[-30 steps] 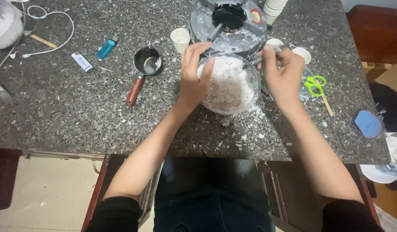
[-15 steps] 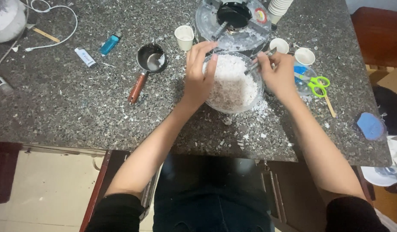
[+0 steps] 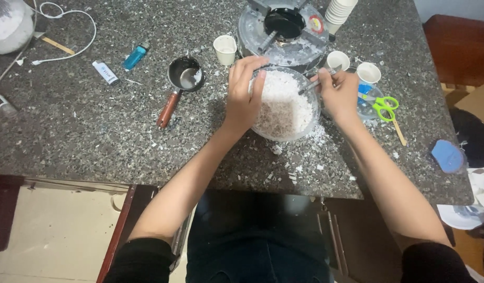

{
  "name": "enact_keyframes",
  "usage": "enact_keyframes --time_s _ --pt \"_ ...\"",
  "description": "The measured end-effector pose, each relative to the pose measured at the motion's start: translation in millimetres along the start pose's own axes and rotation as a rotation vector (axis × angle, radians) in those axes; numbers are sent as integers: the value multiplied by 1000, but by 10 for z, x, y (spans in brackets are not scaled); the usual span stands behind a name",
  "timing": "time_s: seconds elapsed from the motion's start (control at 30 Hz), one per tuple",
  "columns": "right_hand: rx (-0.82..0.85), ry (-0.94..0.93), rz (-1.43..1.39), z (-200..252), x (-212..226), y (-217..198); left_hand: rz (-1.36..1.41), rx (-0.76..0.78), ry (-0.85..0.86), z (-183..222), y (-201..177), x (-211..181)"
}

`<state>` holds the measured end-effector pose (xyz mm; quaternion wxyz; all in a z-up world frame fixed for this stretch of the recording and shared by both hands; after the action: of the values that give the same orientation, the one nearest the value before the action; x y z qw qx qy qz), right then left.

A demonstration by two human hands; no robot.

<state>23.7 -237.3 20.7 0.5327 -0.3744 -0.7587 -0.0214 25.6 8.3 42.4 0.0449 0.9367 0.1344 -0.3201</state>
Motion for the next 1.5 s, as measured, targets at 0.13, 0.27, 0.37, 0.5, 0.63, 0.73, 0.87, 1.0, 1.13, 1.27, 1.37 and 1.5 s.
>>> enact_keyframes --time_s 0.13,0.27,0.37,0.5,0.63,0.73,0.87,1.0,1.13,1.27,1.37,1.5 --pt "-5 123 -64 51 27 -6 -13 28 -12 27 13 78" --pt "11 105 -71 131 268 40 -33 99 12 96 76 241" --pt "11 83 -87 174 356 37 -53 179 70 65 60 143" --pt "4 106 -93 172 290 23 -138 310 169 71 91 -73" --pt "1 115 -87 162 278 23 -188 355 187 147 146 -9" --pt "-4 62 -86 173 335 -1 -250 336 250 182 176 16" --pt "22 14 -77 189 465 -2 -231 352 299 212 217 57" --pt "39 3 -99 196 725 2 -194 311 372 151 227 -28" --pt "18 -167 -185 24 882 -189 -58 145 259 -81 -36 -126" --pt "93 -420 -12 -36 1088 -328 -72 103 108 -198 -203 -164" --pt "125 -524 215 12 959 -316 -55 132 -85 -221 -195 -152" --pt "-97 -683 259 58 669 -498 -24 77 -48 -115 -136 -16"
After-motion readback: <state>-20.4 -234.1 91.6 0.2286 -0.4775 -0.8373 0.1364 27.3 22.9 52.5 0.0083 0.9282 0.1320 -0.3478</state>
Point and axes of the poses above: each hand's wrist, its own z-axis away from the middle knuckle, its own y-axis out of the palm, x = y × z, the point moved 5 cm from there along -z, towards the middle knuckle, and after that the axes turned 11 degrees about -x, right-handed, at the moved point
